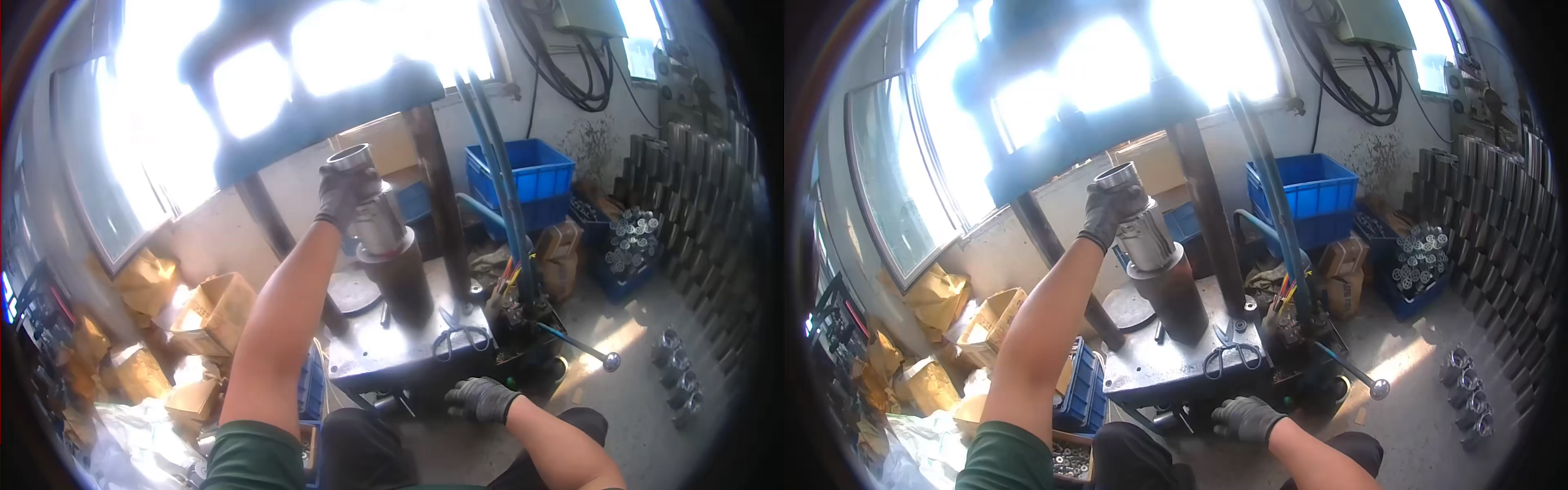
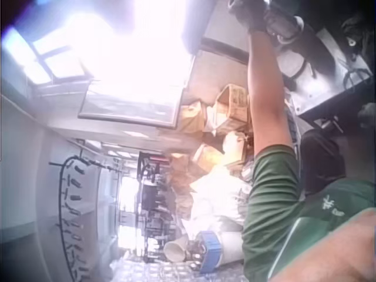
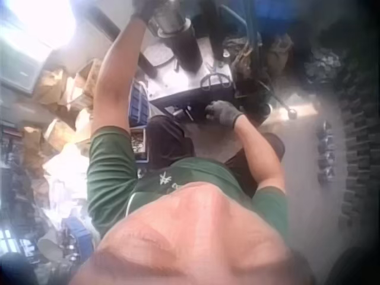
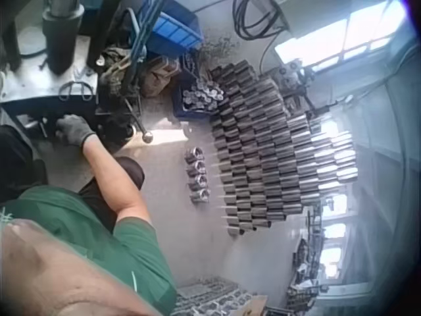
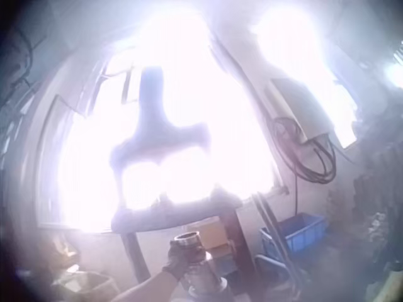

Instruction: Operator uses a vertical press to assemble motor housings and stators, then inspects and handles the components.

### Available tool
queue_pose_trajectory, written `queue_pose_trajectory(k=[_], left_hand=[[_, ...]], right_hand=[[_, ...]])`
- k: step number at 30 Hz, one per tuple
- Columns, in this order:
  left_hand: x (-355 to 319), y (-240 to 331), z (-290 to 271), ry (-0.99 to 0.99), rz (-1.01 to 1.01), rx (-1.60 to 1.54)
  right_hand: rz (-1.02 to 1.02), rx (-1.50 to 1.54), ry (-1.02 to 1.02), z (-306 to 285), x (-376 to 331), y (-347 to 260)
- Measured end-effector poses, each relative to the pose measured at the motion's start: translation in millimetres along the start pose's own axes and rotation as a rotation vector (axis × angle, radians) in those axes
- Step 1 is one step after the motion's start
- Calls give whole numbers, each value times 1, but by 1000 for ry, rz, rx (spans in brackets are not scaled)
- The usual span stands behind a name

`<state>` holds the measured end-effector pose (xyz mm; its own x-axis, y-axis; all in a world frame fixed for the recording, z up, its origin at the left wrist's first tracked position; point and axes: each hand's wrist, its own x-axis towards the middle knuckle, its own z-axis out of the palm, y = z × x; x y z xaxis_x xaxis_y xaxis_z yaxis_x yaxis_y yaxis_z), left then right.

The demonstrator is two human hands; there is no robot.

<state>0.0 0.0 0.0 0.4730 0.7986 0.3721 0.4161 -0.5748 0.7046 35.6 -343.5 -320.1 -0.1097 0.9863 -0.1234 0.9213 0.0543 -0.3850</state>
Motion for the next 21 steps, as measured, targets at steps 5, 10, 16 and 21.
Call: queue_pose_trajectory(k=[5,10,16,21], left_hand=[[-7,-9,22,177,-3,-202],[6,-34,24,82,132,-248],[11,-50,29,85,107,-297],[1,-54,22,123,179,-289]], right_hand=[[11,-13,-12,5,-8,7],[5,-34,-41,4,-2,-1],[-2,-37,-15,-2,-8,-5],[-18,-23,25,2,-8,0]])
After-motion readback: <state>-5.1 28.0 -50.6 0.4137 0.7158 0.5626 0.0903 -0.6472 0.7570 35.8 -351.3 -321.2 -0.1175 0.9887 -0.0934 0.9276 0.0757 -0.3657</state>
